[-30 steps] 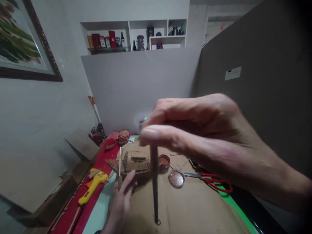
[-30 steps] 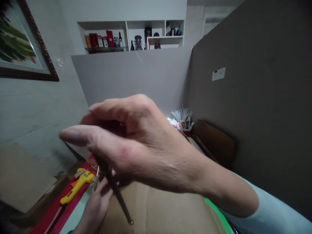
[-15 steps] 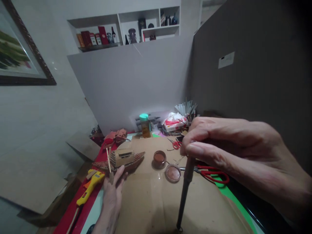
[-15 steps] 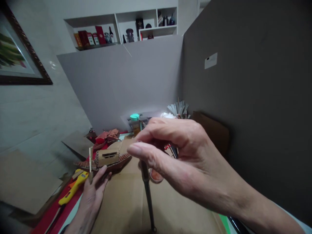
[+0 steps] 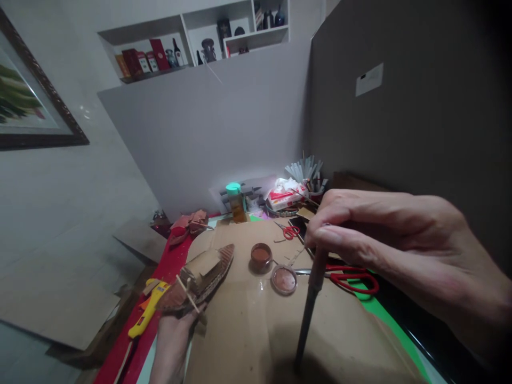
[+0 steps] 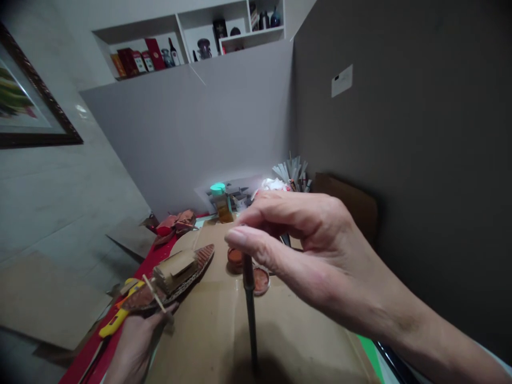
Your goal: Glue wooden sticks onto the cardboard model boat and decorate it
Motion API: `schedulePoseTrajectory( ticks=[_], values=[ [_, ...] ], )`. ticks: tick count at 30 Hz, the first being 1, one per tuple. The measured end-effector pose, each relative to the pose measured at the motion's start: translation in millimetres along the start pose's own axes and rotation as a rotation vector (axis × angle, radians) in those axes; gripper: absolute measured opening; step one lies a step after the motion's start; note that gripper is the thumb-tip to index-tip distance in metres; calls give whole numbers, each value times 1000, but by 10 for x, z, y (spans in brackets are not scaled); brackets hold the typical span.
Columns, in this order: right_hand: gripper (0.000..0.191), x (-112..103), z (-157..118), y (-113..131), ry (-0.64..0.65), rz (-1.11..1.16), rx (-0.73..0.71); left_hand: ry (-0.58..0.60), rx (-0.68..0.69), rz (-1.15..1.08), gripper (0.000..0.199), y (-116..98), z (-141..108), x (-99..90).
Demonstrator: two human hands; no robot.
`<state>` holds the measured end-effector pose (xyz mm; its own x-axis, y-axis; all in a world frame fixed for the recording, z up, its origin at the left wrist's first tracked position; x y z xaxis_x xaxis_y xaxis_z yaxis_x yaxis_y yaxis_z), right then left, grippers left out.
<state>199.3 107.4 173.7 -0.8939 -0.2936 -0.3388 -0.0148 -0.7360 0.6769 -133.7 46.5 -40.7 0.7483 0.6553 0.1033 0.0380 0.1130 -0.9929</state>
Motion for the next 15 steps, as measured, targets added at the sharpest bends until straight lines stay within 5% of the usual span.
schedulePoseTrajectory(
  ticks=[6,15],
  values=[
    [18,-9,-17,-82,-10,98,10,-21,37,34,49,-103,-83,-128],
    [27,-11,71,-173,-107,-25,108,-62,-83,58,58,-185,-224,-210]
  ],
)
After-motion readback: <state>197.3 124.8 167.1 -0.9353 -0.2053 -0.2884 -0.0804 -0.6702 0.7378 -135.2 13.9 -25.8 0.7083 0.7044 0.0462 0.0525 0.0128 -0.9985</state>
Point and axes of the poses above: each hand's wrist, its own z-axis towards the middle knuckle, its own x-axis out of the palm, y = z × x, the point moved 2 cm from there along z, towards the middle knuckle, and after that the axes turned 4 degrees about -z, right-handed, at the moved point
